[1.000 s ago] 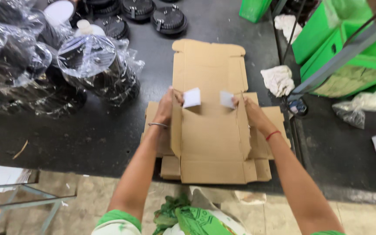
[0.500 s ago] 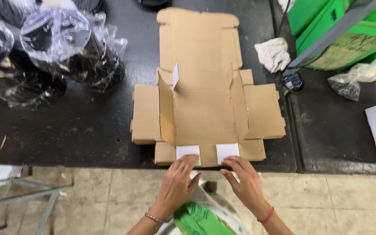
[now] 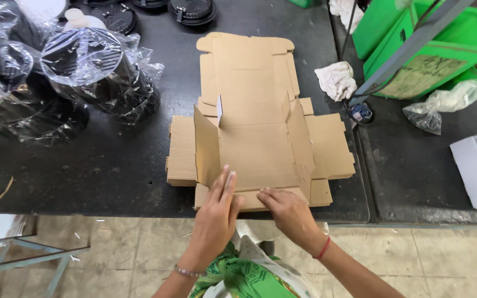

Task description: The person assembles flat cardboard boxes by folding the flaps into shape, places a plastic-wrapped black circular object into each box, closes the lids, and stacks the finished boxes on the table. The process repeats for multiple units.

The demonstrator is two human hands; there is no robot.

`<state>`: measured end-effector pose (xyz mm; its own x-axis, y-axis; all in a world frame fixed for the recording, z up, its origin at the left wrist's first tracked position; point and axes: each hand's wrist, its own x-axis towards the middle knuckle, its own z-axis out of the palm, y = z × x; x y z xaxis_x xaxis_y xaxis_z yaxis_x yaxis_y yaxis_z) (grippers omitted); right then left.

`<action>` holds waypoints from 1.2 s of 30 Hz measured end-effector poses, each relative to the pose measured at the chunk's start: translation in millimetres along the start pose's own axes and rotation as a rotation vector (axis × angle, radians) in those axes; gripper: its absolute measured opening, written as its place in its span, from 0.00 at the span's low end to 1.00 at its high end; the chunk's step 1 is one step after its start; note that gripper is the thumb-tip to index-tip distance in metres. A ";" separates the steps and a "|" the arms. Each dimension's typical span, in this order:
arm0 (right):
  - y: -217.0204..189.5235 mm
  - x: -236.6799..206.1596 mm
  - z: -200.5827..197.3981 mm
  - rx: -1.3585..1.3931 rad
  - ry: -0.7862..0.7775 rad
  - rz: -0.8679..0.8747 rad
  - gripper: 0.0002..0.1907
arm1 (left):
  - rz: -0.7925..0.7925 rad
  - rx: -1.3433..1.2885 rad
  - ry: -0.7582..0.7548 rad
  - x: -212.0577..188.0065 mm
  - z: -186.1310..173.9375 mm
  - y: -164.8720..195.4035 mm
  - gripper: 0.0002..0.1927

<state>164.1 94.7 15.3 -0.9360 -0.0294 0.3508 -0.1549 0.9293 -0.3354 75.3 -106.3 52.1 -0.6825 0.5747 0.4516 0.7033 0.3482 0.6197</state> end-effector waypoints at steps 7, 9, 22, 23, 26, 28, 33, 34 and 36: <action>37.2 21.3 -20.9 0.186 -0.234 0.264 0.08 | -0.277 -0.553 0.589 20.1 -20.5 -58.4 0.20; 40.0 23.9 -22.8 0.220 -0.218 0.232 0.10 | -0.444 -0.724 0.439 64.3 -3.5 -102.0 0.30; 39.6 9.4 -14.8 0.179 -0.089 0.208 0.08 | -0.596 -1.015 -0.011 168.3 84.4 -165.9 0.40; 37.9 10.5 -14.0 0.175 -0.070 0.203 0.08 | -0.553 -1.049 0.033 165.4 85.4 -168.6 0.40; 32.1 18.3 -14.8 0.181 -0.089 0.231 0.07 | -0.407 -1.002 0.110 156.3 84.5 -172.0 0.36; 27.1 26.6 -17.0 0.209 -0.103 0.221 0.09 | -0.526 -1.149 0.132 151.4 80.9 -168.3 0.26; 13.5 44.4 -28.4 0.109 -0.366 0.204 0.28 | -0.577 -1.126 -0.053 134.2 58.3 -150.0 0.30; 11.4 48.8 -29.9 0.114 -0.419 0.167 0.32 | -0.593 -1.159 -0.099 128.4 51.6 -148.4 0.31; 8.4 57.6 -31.8 0.126 -0.526 0.095 0.41 | -0.582 -1.182 -0.202 118.4 40.7 -148.4 0.31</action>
<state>118.9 112.5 60.5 -0.9746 -0.1570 -0.1596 -0.0679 0.8866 -0.4576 -101.8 -59.8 -12.6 -0.7089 0.6973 -0.1061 -0.3431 -0.2096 0.9156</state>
